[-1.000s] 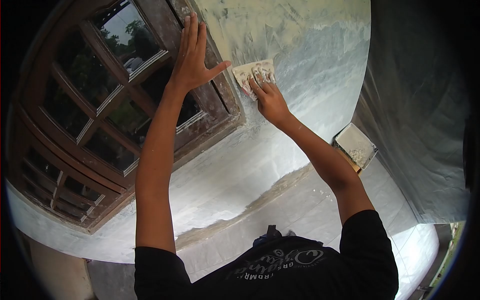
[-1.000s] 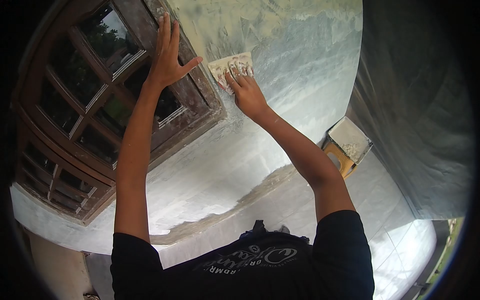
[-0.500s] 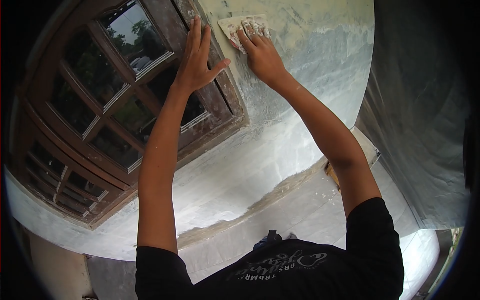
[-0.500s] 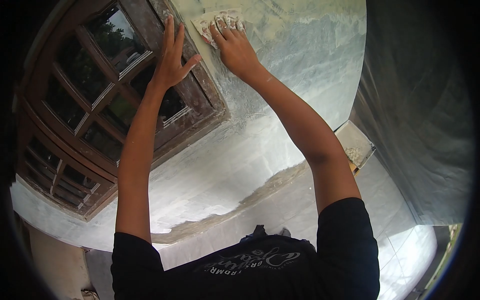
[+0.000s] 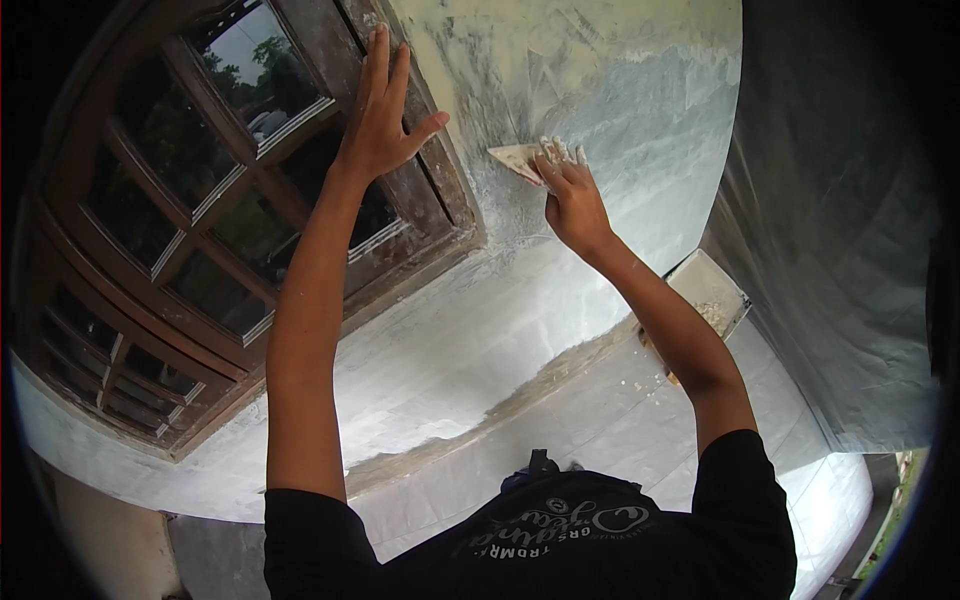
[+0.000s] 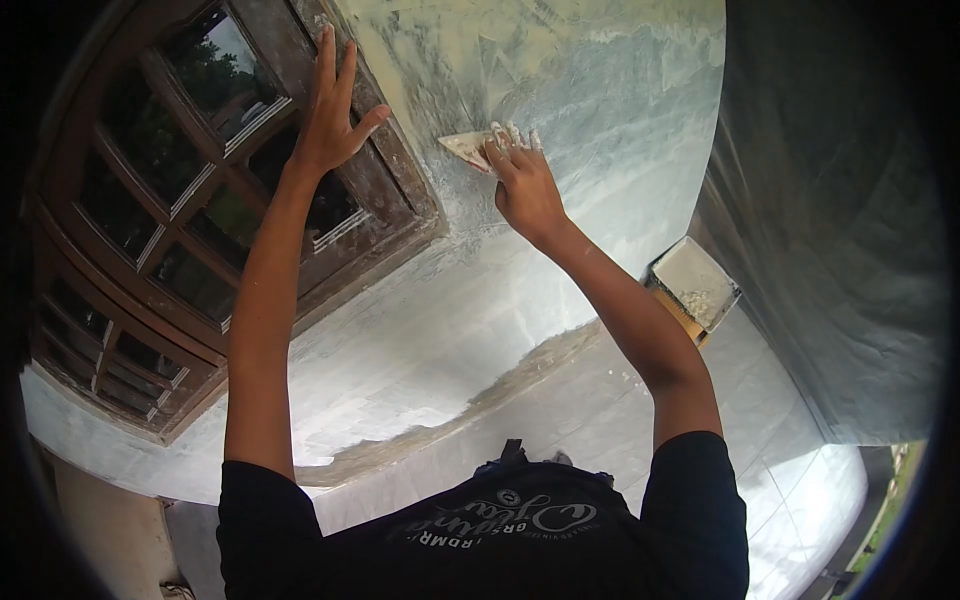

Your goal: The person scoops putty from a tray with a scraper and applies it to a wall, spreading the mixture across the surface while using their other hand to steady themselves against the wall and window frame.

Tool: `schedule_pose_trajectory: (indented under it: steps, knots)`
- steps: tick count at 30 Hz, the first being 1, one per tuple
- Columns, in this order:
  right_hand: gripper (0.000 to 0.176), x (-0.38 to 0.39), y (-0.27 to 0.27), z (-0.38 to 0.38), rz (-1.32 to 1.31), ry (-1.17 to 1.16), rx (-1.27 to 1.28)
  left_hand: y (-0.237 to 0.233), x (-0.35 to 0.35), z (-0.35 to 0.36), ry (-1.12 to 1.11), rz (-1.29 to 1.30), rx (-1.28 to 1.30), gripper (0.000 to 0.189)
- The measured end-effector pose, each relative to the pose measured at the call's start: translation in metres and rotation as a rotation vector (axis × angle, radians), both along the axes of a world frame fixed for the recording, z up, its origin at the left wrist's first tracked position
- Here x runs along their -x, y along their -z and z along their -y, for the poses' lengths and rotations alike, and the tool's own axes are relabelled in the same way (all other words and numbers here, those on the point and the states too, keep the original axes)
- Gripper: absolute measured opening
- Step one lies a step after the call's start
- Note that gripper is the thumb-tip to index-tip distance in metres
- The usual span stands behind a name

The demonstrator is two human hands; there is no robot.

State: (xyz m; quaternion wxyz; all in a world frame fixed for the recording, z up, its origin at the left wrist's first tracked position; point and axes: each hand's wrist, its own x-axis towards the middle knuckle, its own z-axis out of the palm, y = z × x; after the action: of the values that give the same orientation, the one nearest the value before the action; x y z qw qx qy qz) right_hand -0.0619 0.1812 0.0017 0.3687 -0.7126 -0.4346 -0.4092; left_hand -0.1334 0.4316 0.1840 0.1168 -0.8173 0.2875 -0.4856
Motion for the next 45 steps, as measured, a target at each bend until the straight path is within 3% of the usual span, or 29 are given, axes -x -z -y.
schedule_pose_trajectory:
  steps: [4,8,13,21,22,27,28,32,37,40,45]
  knots:
    - [0.054,-0.005,-0.084,-0.010,-0.013,-0.082,-0.203,-0.002,0.001,0.000,0.006,-0.020,0.004,0.095]
    - [0.051,-0.012,-0.118,-0.034,0.257,0.099,-0.223,-0.002,0.003,0.003,0.004,-0.014,0.020,0.096]
    - [0.050,-0.028,-0.088,-0.055,0.392,0.132,-0.146,-0.002,0.001,0.002,-0.013,-0.003,-0.004,0.097]
    - [0.047,-0.010,-0.002,-0.040,0.234,0.119,0.044,-0.001,0.003,0.002,0.006,-0.045,0.002,0.093]
    - [0.055,-0.007,0.008,-0.037,0.135,0.090,0.112,-0.001,0.003,0.002,-0.016,-0.036,0.002,0.095]
    - [0.052,0.014,0.031,-0.009,0.012,0.029,0.097,-0.003,0.005,0.002,-0.028,-0.019,-0.015,0.096]
    - [0.054,0.016,0.029,-0.005,-0.081,-0.031,0.082,-0.003,0.005,0.003,-0.018,-0.031,-0.002,0.096]
    - [0.059,0.014,-0.025,0.001,-0.006,-0.061,-0.108,-0.003,0.004,0.002,0.020,-0.064,0.048,0.095]
    - [0.059,-0.009,-0.102,-0.031,0.256,0.038,-0.262,-0.003,0.003,0.001,0.083,-0.074,0.086,0.094]
    - [0.058,-0.025,-0.110,-0.055,0.316,0.119,-0.209,-0.003,0.005,0.000,0.103,-0.073,0.089,0.093]
    - [0.057,-0.025,-0.068,-0.074,0.351,0.158,-0.147,-0.003,0.005,-0.002,0.132,-0.062,0.084,0.093]
